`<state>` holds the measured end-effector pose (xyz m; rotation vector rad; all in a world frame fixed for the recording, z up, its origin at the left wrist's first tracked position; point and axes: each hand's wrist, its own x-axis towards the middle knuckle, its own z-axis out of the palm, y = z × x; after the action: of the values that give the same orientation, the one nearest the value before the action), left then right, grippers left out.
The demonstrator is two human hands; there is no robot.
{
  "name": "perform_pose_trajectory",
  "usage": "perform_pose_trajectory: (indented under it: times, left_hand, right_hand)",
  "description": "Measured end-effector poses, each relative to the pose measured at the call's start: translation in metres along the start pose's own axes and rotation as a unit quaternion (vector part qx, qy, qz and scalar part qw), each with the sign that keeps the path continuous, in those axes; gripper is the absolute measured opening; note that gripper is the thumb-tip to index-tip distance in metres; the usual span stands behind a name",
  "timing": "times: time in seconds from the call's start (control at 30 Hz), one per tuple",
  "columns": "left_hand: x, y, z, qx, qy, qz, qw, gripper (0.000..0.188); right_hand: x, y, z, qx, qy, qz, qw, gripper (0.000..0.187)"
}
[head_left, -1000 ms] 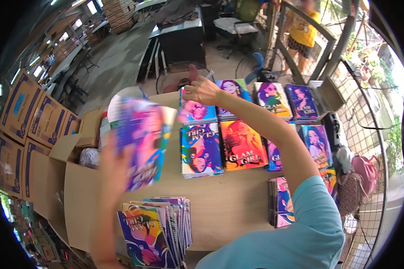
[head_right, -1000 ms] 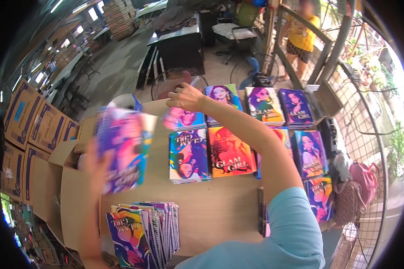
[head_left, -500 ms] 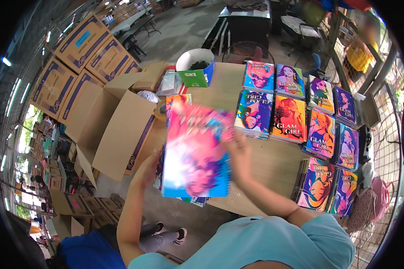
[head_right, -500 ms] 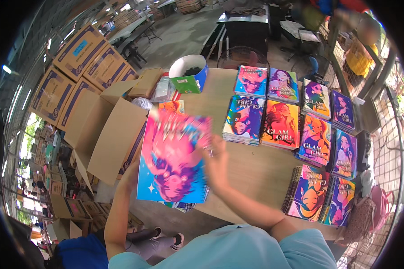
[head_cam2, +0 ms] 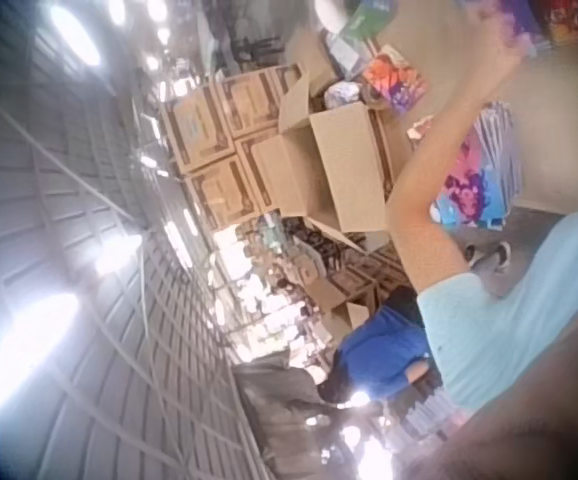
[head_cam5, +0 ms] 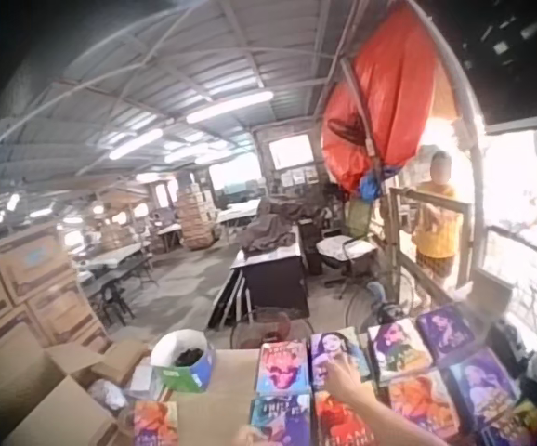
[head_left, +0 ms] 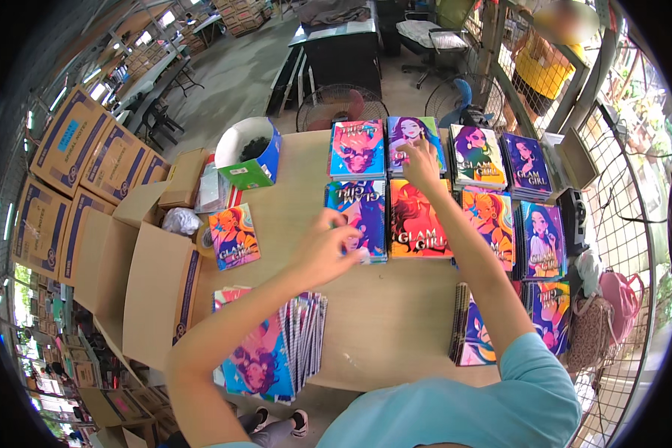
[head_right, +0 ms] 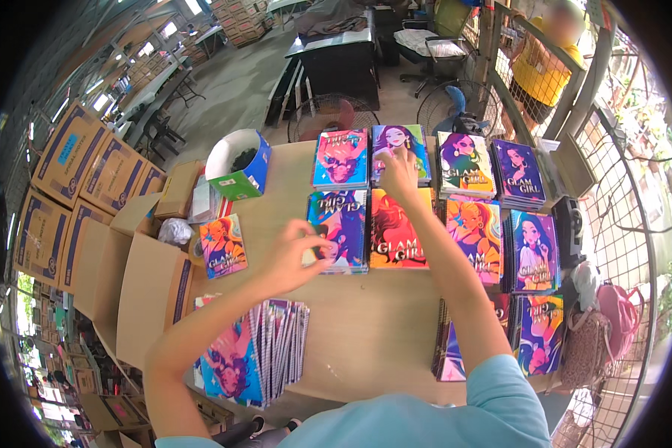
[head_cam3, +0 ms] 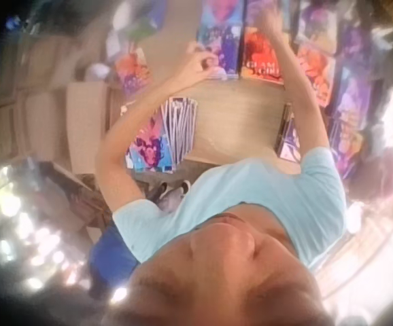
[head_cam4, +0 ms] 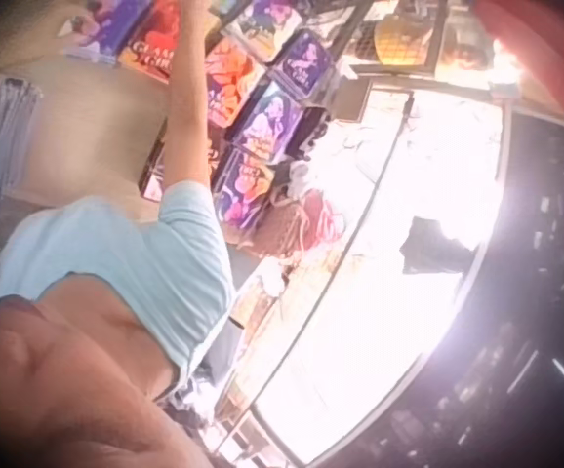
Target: The person removes notebooks from plastic wrapping and stacks them on a table. They repeatedly pick up individual notebooks, place them into neat piles, and occasionally adjust the stacks. The workspace contains cardboard boxes and other supplies.
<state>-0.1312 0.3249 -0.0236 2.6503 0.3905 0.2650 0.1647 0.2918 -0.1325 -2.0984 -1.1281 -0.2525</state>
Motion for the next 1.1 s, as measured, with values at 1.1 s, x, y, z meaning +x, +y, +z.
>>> perform_pose_trajectory:
  times: [1.1]
  left_hand:
    - [-0.235, -0.025, -0.1, -0.548, 0.152, -0.464, 0.679, 0.053]
  right_hand:
    - [-0.204, -0.282, -0.057, 0.552, -0.137, 0.202, 0.797, 0.062]
